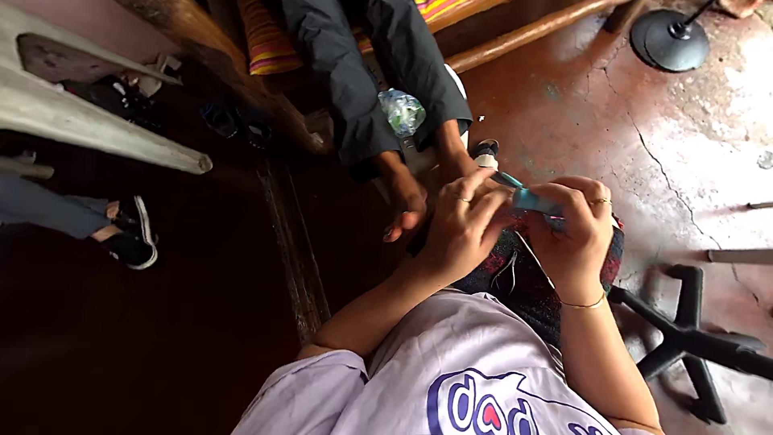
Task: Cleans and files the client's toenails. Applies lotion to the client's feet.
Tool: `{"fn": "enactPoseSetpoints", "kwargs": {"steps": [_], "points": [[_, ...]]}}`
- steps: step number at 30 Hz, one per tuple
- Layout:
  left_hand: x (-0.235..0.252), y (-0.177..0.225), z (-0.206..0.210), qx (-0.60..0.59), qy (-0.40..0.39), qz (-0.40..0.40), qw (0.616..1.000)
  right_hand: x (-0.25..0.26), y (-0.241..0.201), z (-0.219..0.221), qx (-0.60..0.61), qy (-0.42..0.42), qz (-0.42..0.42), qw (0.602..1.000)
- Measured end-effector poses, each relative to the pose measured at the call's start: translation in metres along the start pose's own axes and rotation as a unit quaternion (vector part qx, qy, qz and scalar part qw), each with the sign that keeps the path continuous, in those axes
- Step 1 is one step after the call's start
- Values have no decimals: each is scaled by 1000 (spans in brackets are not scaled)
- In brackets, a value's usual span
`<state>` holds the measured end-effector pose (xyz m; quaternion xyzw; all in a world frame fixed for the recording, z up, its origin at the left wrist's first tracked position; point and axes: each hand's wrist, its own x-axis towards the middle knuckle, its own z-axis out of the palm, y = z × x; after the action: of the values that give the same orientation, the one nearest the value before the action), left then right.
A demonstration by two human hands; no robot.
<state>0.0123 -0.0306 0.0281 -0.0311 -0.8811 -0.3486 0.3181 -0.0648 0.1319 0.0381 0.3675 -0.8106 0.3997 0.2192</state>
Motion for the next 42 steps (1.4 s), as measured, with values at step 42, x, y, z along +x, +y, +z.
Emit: {"fn": "enactPoseSetpoints", "kwargs": {"steps": [42], "points": [[-86, -47, -51, -97, 259, -95, 956, 37, -99, 33, -64, -223, -180, 956]]}}
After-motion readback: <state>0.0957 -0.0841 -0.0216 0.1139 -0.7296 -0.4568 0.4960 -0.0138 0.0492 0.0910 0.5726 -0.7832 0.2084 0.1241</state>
